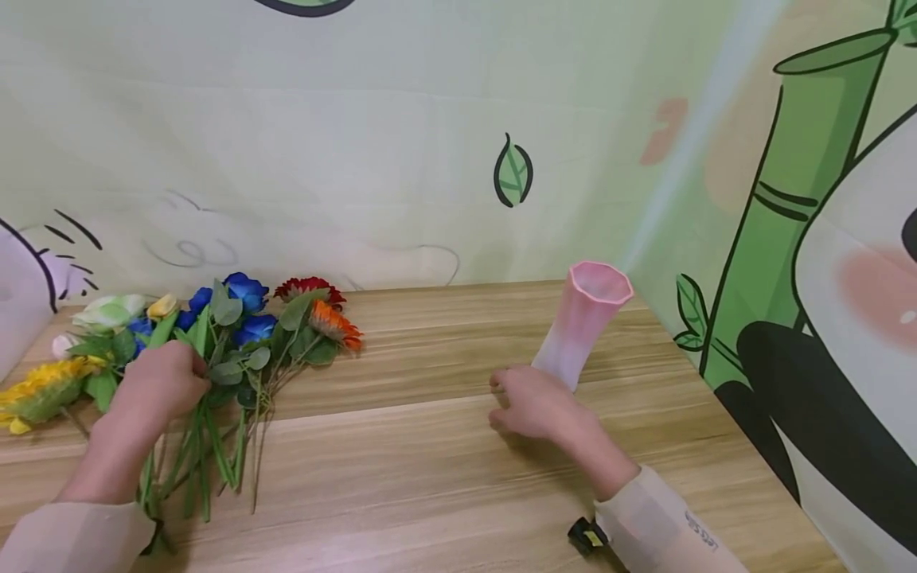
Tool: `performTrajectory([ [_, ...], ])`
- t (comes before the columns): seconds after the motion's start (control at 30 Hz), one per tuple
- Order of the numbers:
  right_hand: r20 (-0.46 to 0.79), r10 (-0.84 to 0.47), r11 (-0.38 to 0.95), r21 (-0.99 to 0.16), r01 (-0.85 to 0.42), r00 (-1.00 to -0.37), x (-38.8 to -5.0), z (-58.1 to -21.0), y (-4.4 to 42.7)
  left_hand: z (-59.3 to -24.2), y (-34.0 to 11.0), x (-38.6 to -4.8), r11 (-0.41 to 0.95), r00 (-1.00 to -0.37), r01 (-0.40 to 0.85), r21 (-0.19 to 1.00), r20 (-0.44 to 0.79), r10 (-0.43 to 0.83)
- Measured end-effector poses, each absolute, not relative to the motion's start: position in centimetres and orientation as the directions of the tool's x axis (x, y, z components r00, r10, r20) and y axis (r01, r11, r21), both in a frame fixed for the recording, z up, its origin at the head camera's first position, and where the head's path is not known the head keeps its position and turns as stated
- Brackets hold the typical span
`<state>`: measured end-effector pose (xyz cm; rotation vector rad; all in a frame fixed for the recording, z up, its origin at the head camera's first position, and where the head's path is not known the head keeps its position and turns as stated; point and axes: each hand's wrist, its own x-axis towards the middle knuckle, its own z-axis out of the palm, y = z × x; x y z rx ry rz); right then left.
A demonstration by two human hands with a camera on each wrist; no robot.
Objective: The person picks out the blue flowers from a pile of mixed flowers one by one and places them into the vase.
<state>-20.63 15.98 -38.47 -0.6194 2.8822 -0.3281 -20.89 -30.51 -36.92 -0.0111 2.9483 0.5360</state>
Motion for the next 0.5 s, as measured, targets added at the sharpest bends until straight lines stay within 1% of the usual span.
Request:
performTrajectory([
  [0.2, -0.118, -0.427, 0.883, -0.265, -0.386, -0.896, -20.6, -38.3, 15.8, -36.2, -29.8, -20.2, 0.925, -1.000, -0.010, 0.379, -0.023, -0.002],
  [0.5, -0.081, -0.439, 0.875, -0.265, -0.405, -0.895, -20.5, -38.3, 15.5, -34.6, -27.7, -19.5, 0.906, -0.998, 0.028, 0.422, 0.068, -0.001],
])
